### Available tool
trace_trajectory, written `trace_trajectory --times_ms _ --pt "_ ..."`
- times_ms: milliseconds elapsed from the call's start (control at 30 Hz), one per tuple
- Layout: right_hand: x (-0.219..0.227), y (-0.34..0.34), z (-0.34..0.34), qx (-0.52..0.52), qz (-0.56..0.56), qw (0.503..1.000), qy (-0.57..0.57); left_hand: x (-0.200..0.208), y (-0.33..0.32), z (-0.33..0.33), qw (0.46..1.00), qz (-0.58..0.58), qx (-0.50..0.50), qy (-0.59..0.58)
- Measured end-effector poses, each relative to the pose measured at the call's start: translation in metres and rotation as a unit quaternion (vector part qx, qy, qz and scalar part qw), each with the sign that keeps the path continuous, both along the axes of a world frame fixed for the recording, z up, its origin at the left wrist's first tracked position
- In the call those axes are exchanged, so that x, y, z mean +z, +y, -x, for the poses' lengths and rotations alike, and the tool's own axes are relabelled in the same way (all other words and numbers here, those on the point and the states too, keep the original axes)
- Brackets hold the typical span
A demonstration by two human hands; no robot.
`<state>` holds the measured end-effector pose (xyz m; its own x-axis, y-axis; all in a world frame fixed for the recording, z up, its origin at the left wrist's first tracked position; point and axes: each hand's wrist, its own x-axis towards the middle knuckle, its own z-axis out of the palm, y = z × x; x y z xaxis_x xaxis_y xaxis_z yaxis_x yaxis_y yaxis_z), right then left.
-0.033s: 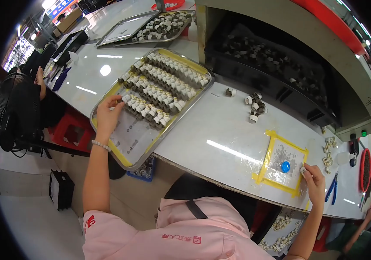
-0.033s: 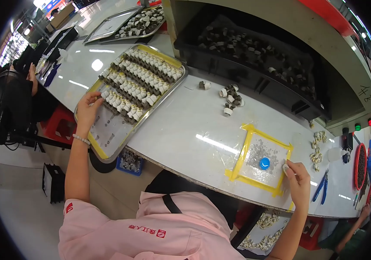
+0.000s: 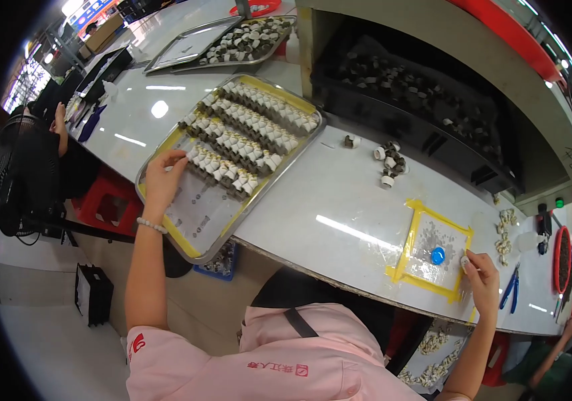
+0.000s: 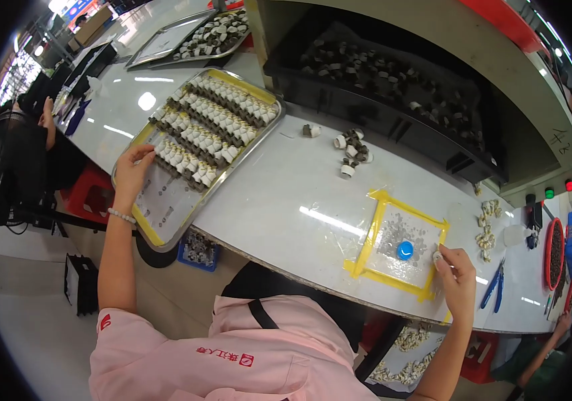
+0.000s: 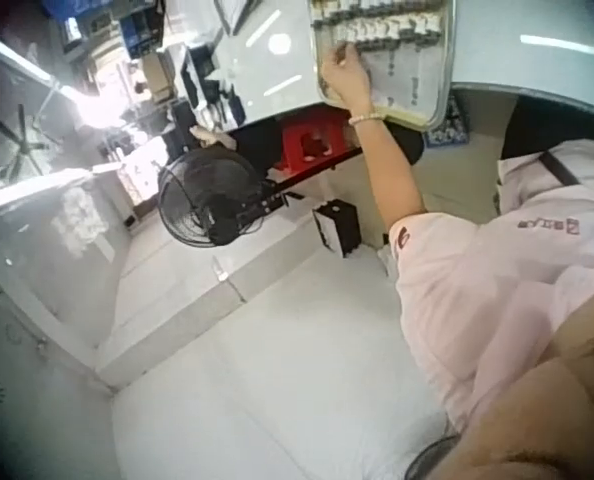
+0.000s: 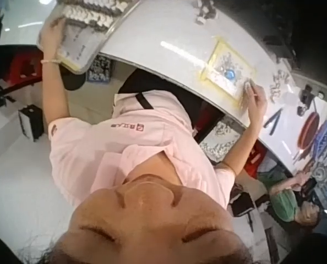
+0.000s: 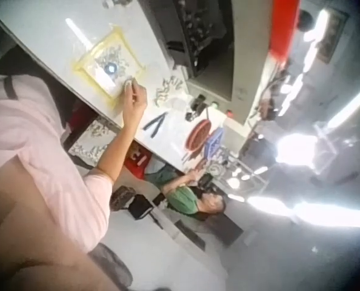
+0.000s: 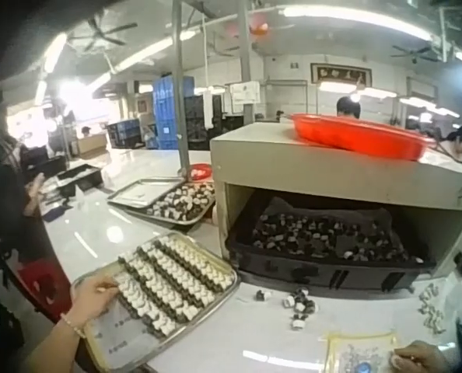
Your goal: The person assembles components by dipping small parts into adhesive in a cap, joining them to plastic pieces by hand, and placing the assembled units onto a tray. The person also retrieves additional parts from a bin and refills the adhesive using a bottle.
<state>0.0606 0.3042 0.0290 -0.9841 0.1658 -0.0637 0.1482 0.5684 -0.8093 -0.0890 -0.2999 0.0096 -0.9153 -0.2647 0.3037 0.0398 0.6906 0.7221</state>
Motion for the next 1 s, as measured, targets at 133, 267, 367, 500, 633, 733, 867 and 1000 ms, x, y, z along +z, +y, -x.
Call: trace_trajectory --times_ms 133,267,367,500,633,733,867,1000 --pt "0.006 -0.013 0.002 0.007 -0.091 0.996 0.015 0.014 0.006 -0.012 0.995 0.079 0.022 -0.056" --pt "0.007 -0.018 -0.003 0.013 -0.140 0.989 0.035 0.041 0.100 -0.027 0.993 0.105 -0.028 0.048" --pt "0.007 -0.022 -0.003 0.030 -0.167 0.984 0.062 0.040 0.177 -0.034 0.978 0.079 -0.188 0.047" --pt "0.008 -0.025 -0.004 0.008 -0.107 0.994 0.019 0.026 0.251 0.004 0.948 0.127 -0.269 0.114" --pt "0.007 -0.026 -0.006 0.052 -0.183 0.977 0.100 0.001 0.281 0.047 0.952 0.186 -0.228 0.078" --pt "0.009 -0.028 -0.005 0.064 -0.202 0.972 0.099 -0.006 0.276 0.054 0.949 0.212 -0.223 0.068" --pt "0.009 -0.027 0.000 0.065 -0.198 0.972 0.108 0.011 0.279 0.026 0.954 0.125 -0.272 0.016" --pt "0.015 -0.034 0.007 0.072 -0.168 0.978 0.096 0.017 0.290 -0.031 0.859 -0.318 -0.372 -0.150"
